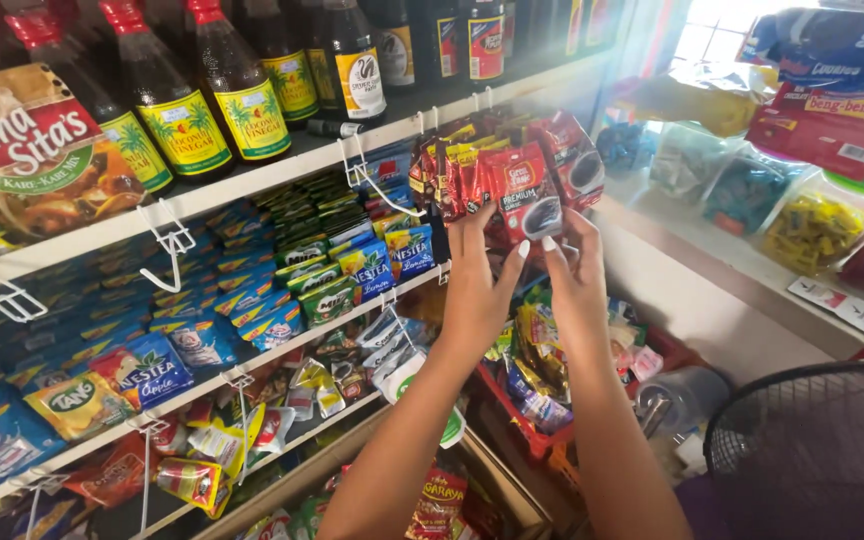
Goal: The person takes various snack packets, including chips and coffee sachets, from a cardboard box and hangs them on metal hooks attached to a store shelf. They repeatedly reach into the box, select items, and place them on the display rack.
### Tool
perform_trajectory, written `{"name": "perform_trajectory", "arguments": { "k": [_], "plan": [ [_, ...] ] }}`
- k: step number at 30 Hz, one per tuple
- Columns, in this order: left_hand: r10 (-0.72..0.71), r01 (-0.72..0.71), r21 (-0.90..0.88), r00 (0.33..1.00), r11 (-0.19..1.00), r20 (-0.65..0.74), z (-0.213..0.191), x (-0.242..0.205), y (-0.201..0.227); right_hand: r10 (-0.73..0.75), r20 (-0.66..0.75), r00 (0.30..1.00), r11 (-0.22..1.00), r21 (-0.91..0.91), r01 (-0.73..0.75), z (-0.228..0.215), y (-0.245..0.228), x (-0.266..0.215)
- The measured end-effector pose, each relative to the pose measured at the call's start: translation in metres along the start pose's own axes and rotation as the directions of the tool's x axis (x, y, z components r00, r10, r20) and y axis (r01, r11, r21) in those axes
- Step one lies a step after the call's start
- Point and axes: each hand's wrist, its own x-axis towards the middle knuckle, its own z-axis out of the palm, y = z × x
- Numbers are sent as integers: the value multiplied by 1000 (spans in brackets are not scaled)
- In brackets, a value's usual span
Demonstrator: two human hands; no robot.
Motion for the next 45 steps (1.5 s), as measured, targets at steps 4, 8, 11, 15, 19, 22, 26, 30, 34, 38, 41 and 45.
{"name": "perform_trajectory", "arguments": {
  "k": [4,8,11,15,19,22,26,30,34,38,41,45],
  "plan": [
    [-40,40,-48,999,998,6,2,6,7,69,-31,997,997,32,-68,-1,-3,6],
    [-155,158,-80,987,984,38,6,12,10,196,-24,980,957,222,-186,-4,-5,15],
    [-75,74,-111,997,991,-5,10,14,6,215,-6,977,932,300,-203,-10,-3,19],
    [-141,157,-368,988,916,71,11,17,16,191,19,981,916,355,-185,-7,-19,17],
    [-101,118,-269,992,956,75,-1,5,30,115,16,993,931,348,-114,3,-43,-5],
    [-102,122,-271,991,955,89,-13,-17,29,107,1,994,954,281,-103,0,-16,-29],
    [-265,267,-48,963,962,46,-31,-72,-5,325,56,944,929,168,-330,16,26,-81],
    [-523,517,117,852,848,28,-51,-152,-62,481,186,857,845,160,-509,25,100,-148],
    [-603,593,146,797,792,37,-70,-231,-98,671,222,707,725,1,-689,18,160,-221],
    [-838,778,334,541,533,77,-82,-277,-111,823,197,533,559,-111,-822,1,221,-279],
    [-802,678,514,596,525,33,-85,-304,-126,796,226,562,605,-288,-742,-23,266,-311],
    [-741,609,541,670,580,41,-91,-262,-116,231,293,928,867,-494,-61,-48,281,-281]
  ]
}}
